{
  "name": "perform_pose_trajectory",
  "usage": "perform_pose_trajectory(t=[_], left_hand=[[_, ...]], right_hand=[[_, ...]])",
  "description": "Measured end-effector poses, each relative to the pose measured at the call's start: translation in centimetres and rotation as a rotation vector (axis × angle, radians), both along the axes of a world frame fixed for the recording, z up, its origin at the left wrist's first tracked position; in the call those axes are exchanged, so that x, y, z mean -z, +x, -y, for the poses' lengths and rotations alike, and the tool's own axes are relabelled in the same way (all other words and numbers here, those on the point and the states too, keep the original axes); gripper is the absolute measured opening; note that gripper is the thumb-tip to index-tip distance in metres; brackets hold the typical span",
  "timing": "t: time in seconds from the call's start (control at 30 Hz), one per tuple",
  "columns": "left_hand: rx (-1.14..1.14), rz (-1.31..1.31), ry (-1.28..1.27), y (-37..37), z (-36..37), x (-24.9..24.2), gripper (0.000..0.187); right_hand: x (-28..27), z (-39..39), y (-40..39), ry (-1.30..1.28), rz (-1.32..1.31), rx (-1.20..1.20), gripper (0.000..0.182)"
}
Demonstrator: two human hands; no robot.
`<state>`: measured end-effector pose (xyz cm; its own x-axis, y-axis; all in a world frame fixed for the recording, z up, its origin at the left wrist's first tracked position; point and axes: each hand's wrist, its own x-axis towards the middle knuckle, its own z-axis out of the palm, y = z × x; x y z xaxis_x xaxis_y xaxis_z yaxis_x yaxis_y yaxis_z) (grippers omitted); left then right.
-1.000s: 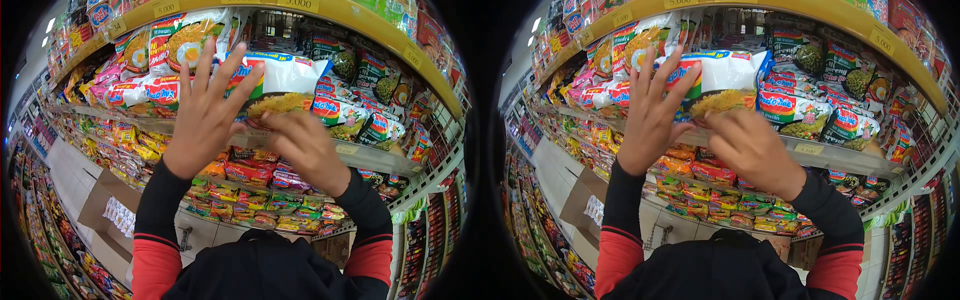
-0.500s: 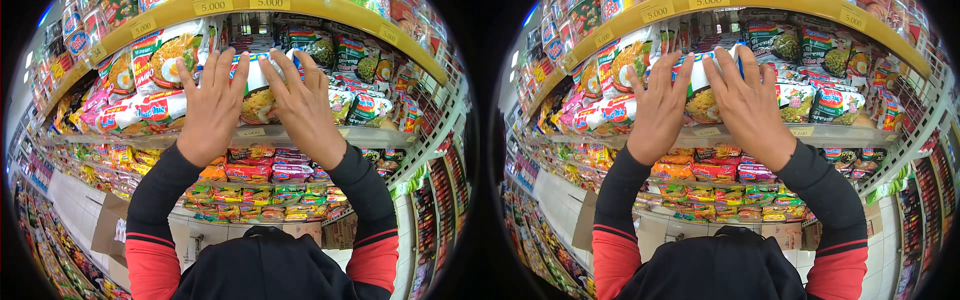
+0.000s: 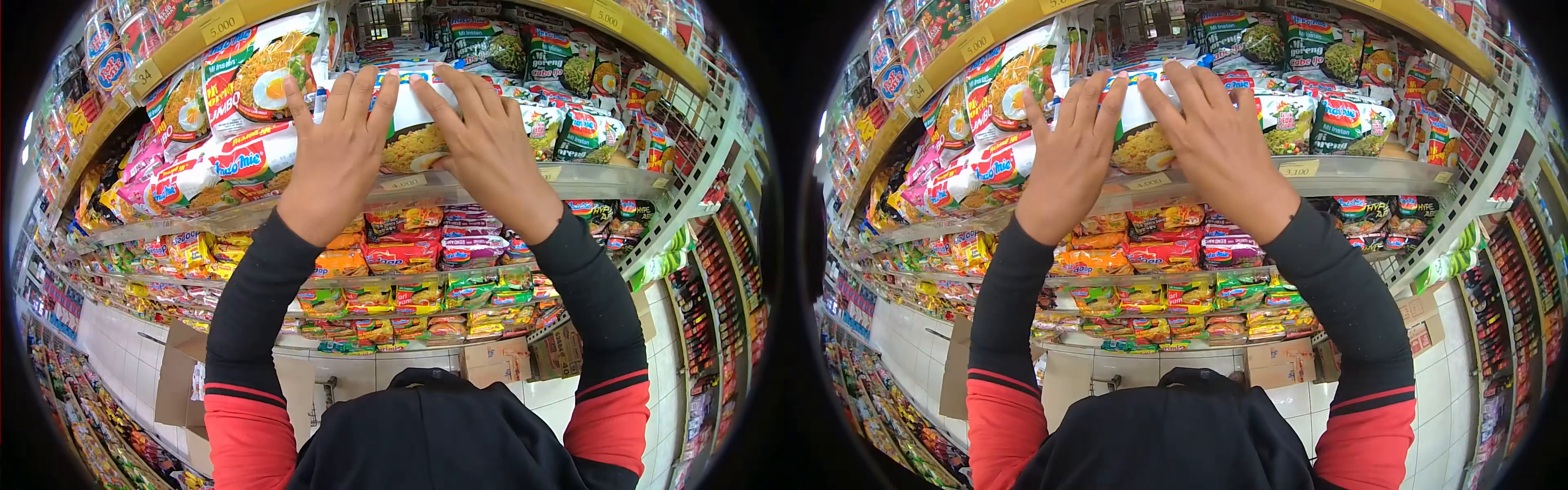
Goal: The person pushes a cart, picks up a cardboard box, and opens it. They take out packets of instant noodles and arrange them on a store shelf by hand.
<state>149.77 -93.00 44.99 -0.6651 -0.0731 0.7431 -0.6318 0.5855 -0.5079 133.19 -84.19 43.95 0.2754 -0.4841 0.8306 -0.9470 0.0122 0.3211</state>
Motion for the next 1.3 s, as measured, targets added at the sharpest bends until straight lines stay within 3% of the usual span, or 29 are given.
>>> perform_pose_trajectory(t=[0.17, 0.5, 0.7, 0.83, 1.0, 1.03, 1.1, 1.17, 1.23, 1.3], left_hand=[[0.017, 0.086, 0.064, 0.8, 0.1, -0.8, 0.064], [0.012, -0.004, -0.096, -0.4, 1.7, 0.0, 0.054], [-0.032, 0.009, -0.043, -0.5, 1.4, 0.7, 0.061], [-0.042, -0.012, -0.119, -0.6, 1.4, 1.2, 0.052], [-0.014, 0.000, -0.022, -0.4, 1.4, 1.2, 0.051], [-0.034, -0.002, -0.027, -0.1, 1.2, 1.1, 0.051], [0.026, -0.018, 0.081, 0.9, 0.2, 1.3, 0.064], [-0.040, -0.019, 0.099, 2.5, -0.9, 2.0, 0.069], [0.218, -0.300, 0.290, 4.7, -0.8, 3.2, 0.073], [0.188, -0.418, 0.264, 6.8, 1.1, 4.0, 0.074]], right_hand=[[-0.6, 1.1, -0.6, 0.032, -0.022, -0.022, 0.069], [-1.2, 2.0, -0.3, -0.012, -0.104, 0.079, 0.059], [-0.7, 1.5, 0.7, -0.007, -0.064, 0.083, 0.058], [-0.4, 1.2, 0.9, 0.008, -0.049, 0.049, 0.062], [-1.7, -0.4, 0.5, 0.284, 0.121, -0.101, 0.067], [-2.0, -0.5, 0.5, 0.280, 0.116, -0.120, 0.067], [-2.3, -0.5, 0.8, 0.246, 0.052, 0.069, 0.061], [-2.0, 0.5, 1.5, 0.177, 0.052, 0.045, 0.055], [-1.8, 1.6, 3.5, -0.038, 0.045, -0.003, 0.052], [-1.2, 3.5, 4.3, -0.105, 0.026, -0.014, 0.051]])
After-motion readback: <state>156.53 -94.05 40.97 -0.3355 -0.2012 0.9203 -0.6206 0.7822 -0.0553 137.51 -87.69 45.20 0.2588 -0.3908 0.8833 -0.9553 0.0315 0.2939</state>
